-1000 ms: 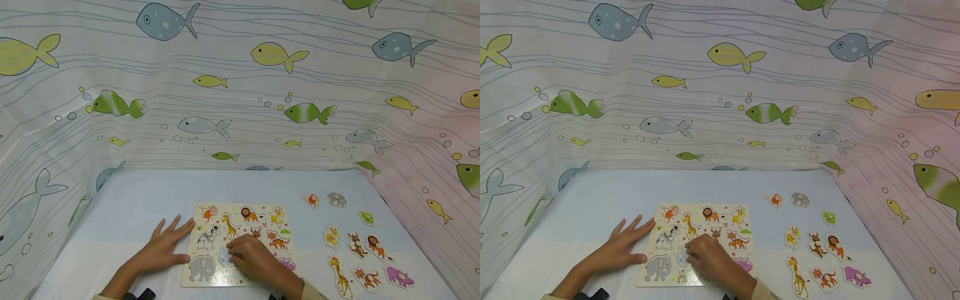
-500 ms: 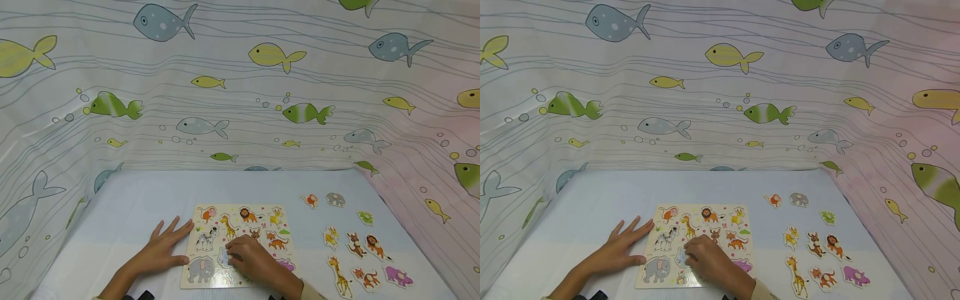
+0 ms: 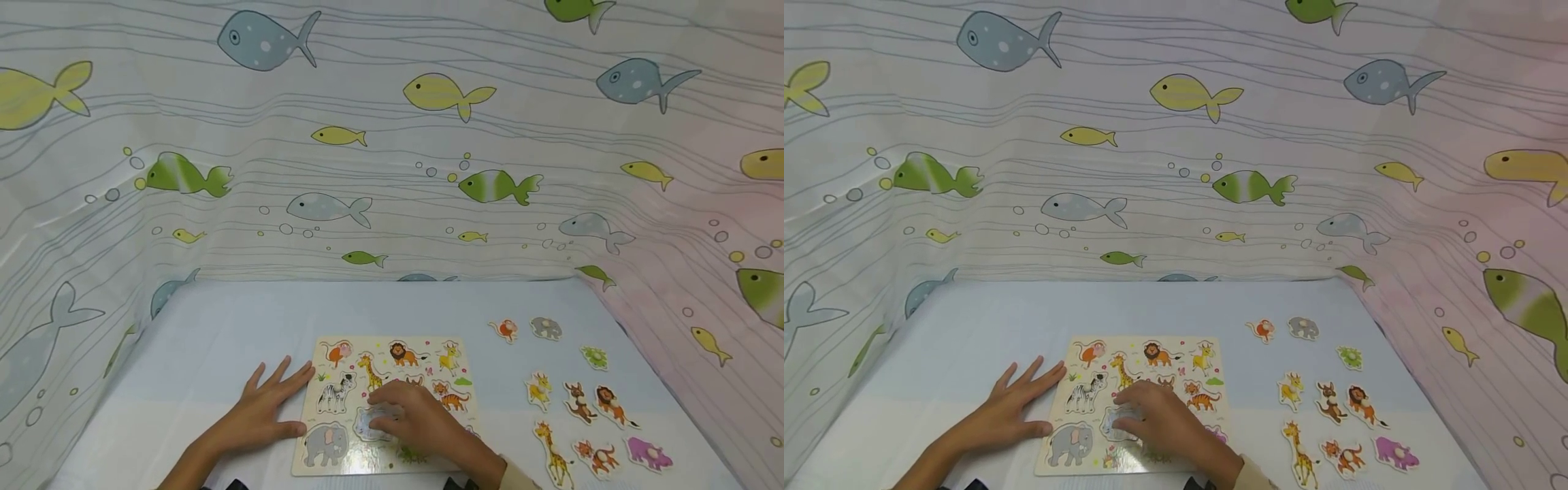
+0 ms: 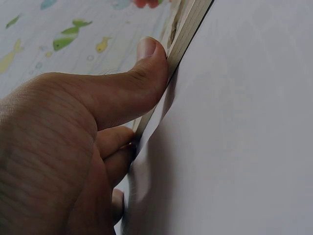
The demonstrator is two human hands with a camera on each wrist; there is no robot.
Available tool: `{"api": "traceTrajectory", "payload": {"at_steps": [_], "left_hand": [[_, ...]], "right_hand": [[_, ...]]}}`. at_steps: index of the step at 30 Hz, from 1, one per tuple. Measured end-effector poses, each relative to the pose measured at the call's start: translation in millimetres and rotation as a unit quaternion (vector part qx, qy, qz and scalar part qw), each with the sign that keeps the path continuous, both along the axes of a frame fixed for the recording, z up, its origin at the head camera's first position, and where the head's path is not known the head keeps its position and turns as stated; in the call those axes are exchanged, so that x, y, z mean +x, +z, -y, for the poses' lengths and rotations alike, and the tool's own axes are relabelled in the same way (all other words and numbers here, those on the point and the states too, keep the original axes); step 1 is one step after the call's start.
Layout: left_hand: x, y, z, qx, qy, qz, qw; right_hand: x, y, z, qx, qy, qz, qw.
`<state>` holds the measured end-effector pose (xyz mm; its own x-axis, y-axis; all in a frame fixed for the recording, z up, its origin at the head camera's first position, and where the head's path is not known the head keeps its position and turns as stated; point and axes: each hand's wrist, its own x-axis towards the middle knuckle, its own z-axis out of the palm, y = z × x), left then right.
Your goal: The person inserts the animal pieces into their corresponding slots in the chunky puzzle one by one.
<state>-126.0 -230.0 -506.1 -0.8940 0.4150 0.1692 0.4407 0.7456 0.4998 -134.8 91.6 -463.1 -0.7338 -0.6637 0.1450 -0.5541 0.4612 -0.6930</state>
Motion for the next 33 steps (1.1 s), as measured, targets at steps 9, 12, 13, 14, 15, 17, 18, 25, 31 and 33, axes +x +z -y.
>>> {"api": "traceTrajectory", "payload": {"at_steps": [9,12,13,14,15,17,18,25,31,33], "left_hand": [[-1.0,0.0,3,0.003,-0.005,-0.015,0.9999],[-0.8,-1.0,3,0.005,-0.005,-0.011,0.9999],[-0.6,-1.4,2,0.005,-0.005,-0.01,0.9999],[-0.5,-1.7,2,0.005,-0.004,-0.008,0.9999],[-0.3,-2.1,1,0.006,-0.003,-0.006,1.0],[-0.1,-2.1,0,0.007,-0.001,0.0,1.0],[-0.2,-2.0,0,0.006,0.001,0.0,1.0],[0.8,5.1,0,0.006,0.007,0.022,0.9997],[2.4,8.0,1,0.008,-0.001,0.022,0.9997],[3.2,8.1,1,0.007,-0.004,0.022,0.9997]], "right_hand": [[-11.5,18.6,-42,-0.042,-0.052,0.051,0.996],[-18.9,21.3,-66,-0.049,-0.075,0.036,0.995],[-21.9,22.3,-74,-0.048,-0.085,0.022,0.995],[-24.7,23.4,-83,-0.045,-0.1,0.012,0.994],[-27.9,24.4,-92,-0.042,-0.116,0.0,0.992],[-34.2,27.4,-110,-0.033,-0.155,-0.017,0.987],[-37.1,29.1,-120,-0.026,-0.175,-0.022,0.984],[-54.1,44.8,-180,0.001,-0.263,-0.019,0.965],[-66.1,48.2,-218,-0.007,-0.291,0.015,0.957],[-68.9,47.9,-228,-0.009,-0.301,0.034,0.953]]}}
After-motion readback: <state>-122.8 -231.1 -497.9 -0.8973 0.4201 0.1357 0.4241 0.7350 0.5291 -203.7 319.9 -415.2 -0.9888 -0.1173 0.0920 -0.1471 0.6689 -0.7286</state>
